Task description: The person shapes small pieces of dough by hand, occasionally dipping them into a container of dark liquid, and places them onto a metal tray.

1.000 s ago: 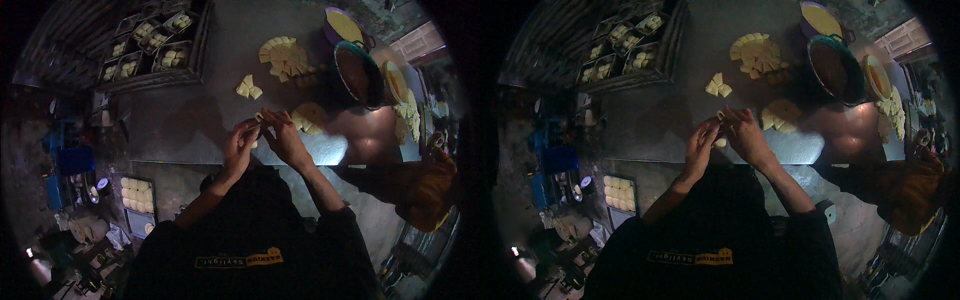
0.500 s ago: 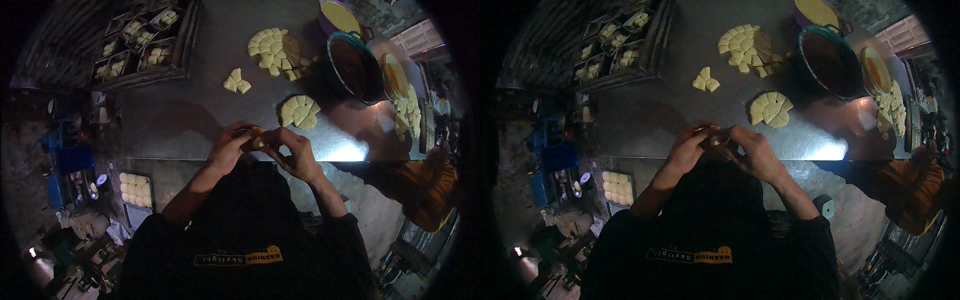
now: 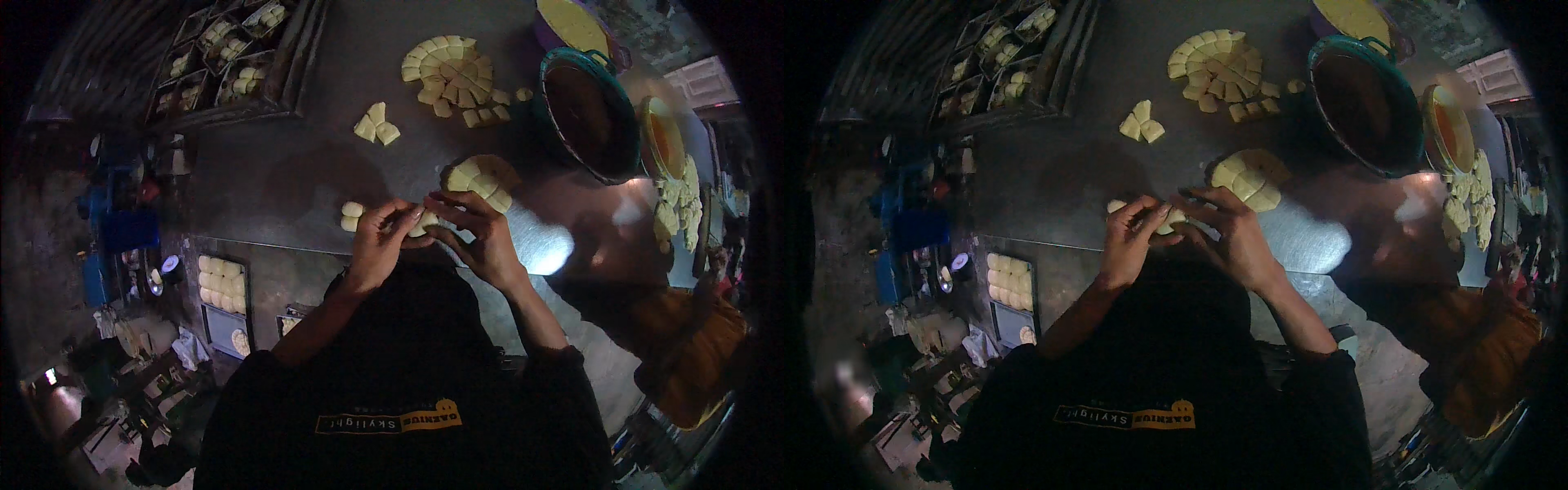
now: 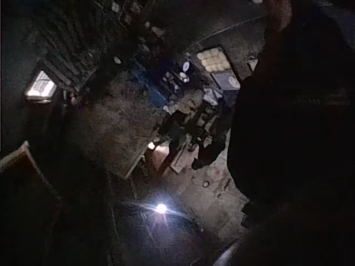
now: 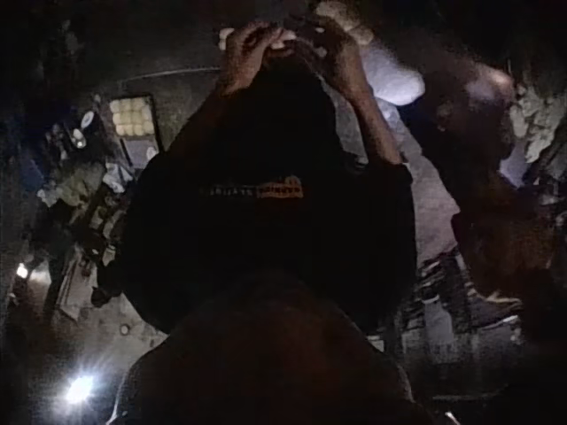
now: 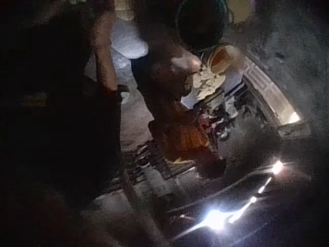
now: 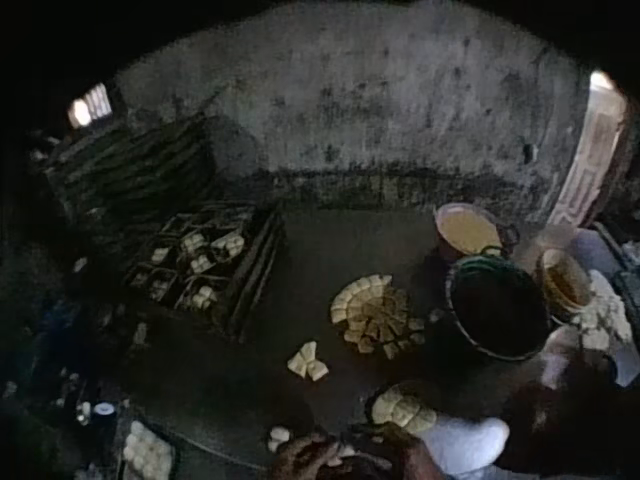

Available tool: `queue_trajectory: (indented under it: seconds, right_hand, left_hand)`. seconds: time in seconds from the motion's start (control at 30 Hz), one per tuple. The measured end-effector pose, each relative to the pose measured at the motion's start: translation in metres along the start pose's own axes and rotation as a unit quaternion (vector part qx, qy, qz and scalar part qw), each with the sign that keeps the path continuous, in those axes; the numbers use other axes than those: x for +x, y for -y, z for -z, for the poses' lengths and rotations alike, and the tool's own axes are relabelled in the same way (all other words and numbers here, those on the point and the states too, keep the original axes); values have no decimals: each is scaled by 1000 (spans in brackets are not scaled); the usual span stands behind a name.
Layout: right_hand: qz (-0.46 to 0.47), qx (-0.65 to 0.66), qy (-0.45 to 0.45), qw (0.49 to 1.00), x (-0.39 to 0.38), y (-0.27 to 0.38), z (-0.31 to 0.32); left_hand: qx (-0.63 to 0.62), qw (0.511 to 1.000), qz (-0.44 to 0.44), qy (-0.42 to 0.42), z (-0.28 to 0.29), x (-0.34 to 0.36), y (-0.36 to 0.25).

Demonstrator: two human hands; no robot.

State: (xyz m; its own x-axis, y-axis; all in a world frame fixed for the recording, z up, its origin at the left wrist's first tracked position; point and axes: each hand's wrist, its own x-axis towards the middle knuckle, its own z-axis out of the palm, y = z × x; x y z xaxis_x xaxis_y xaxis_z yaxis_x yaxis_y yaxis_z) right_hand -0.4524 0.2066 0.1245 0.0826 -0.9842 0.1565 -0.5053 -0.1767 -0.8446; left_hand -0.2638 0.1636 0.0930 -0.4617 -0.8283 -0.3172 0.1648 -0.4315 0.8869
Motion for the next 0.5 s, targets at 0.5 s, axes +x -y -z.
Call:
queue_trajectory:
  seconds: [0.5]
  right_hand:
    - [-106,204,115,967,-2,-16,14]
  left_hand:
    - [114,986,8,122,-14,-5,-4]
